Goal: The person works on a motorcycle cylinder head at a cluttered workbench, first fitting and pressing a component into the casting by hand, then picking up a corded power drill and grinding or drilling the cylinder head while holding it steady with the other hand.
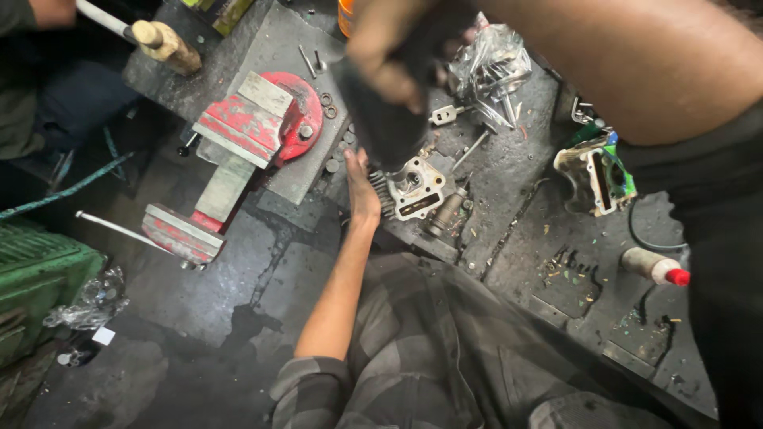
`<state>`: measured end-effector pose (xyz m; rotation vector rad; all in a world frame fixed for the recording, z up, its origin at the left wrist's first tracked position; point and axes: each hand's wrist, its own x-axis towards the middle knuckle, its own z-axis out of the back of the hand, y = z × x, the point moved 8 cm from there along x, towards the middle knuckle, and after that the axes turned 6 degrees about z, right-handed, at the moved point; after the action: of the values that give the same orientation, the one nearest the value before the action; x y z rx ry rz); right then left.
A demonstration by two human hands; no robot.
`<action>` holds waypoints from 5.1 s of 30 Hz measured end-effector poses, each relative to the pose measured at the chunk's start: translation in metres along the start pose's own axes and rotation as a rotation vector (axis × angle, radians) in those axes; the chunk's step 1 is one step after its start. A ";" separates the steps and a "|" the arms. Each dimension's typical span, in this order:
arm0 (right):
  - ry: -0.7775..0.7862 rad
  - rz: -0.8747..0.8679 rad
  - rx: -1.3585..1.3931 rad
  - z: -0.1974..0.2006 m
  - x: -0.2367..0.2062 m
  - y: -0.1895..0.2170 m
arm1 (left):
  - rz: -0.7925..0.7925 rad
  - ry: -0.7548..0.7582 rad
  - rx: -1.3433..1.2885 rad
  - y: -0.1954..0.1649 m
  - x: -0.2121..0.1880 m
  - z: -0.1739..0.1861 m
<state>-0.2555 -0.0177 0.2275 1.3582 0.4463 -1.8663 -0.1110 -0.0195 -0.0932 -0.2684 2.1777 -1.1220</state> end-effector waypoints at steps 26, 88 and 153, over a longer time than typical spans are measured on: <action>-0.221 -0.094 0.006 -0.220 -0.136 -0.012 | -0.078 0.118 0.154 -0.034 -0.020 -0.034; -0.902 0.076 0.975 -0.378 -0.128 -0.126 | -0.071 0.088 0.390 -0.060 -0.043 -0.046; -0.879 0.059 0.949 -0.340 -0.128 -0.085 | -0.103 0.182 0.222 -0.030 -0.013 -0.046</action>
<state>-0.0826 0.3125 0.2055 0.8563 -1.0169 -2.4802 -0.1342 -0.0021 -0.0447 -0.1876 2.1904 -1.4847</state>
